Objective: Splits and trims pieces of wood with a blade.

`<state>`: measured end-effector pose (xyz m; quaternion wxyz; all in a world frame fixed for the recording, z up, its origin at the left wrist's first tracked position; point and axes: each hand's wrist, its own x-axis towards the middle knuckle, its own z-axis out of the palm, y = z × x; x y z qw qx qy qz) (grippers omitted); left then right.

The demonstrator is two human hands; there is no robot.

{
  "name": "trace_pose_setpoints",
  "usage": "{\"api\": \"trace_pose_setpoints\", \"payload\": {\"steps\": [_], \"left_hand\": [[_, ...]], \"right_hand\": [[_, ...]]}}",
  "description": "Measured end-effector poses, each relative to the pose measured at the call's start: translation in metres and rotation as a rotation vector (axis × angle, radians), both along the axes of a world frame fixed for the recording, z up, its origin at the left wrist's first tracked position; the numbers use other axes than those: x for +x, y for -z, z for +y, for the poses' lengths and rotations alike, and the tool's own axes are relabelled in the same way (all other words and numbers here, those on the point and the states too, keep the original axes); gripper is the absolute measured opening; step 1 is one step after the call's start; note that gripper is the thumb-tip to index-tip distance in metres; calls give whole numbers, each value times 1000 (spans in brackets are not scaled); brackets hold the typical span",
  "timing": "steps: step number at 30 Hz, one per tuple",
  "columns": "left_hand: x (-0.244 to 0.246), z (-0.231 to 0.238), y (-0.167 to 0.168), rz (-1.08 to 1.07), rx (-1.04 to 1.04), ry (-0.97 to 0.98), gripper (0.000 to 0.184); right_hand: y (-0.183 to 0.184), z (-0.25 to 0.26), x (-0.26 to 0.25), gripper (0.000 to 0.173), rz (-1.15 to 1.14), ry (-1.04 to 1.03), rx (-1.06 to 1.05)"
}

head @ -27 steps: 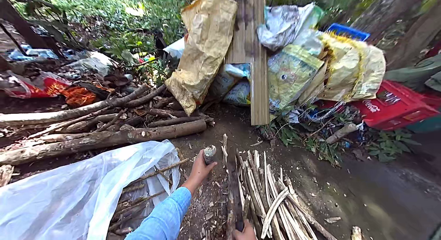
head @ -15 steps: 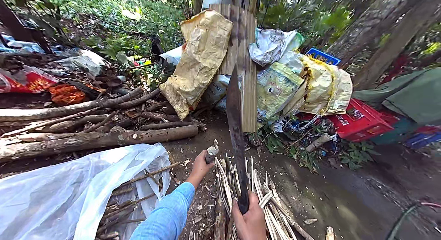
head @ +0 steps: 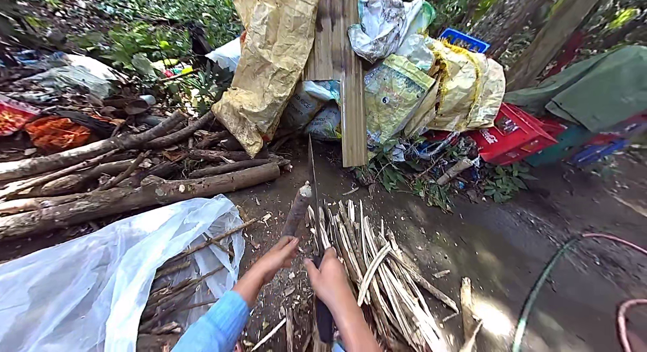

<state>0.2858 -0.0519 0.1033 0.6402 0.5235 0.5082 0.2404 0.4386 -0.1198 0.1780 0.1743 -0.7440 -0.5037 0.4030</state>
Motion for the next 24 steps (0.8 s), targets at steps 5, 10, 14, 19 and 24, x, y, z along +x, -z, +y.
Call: {"api": "trace_pose_setpoints", "payload": {"steps": [5,10,14,19,24], "left_hand": [[-16,-69,-30,-323,-90,-51,88],[-52,-55,-64,98,29,-171,47],[-78,-36,-77,503,123,-139,54],[-78,-19,-73,614,93,-120,52],[-73,-9,-77,611,66,-93,49]], "right_hand": [[-14,13,-23,53,83,-359,90],[94,16,2,40,616,-3,335],[215,-9,33,52,45,181,-274],[278,-30,14,91,-238,81,-511],[299,-13,9,115,-303,123,-509]]}}
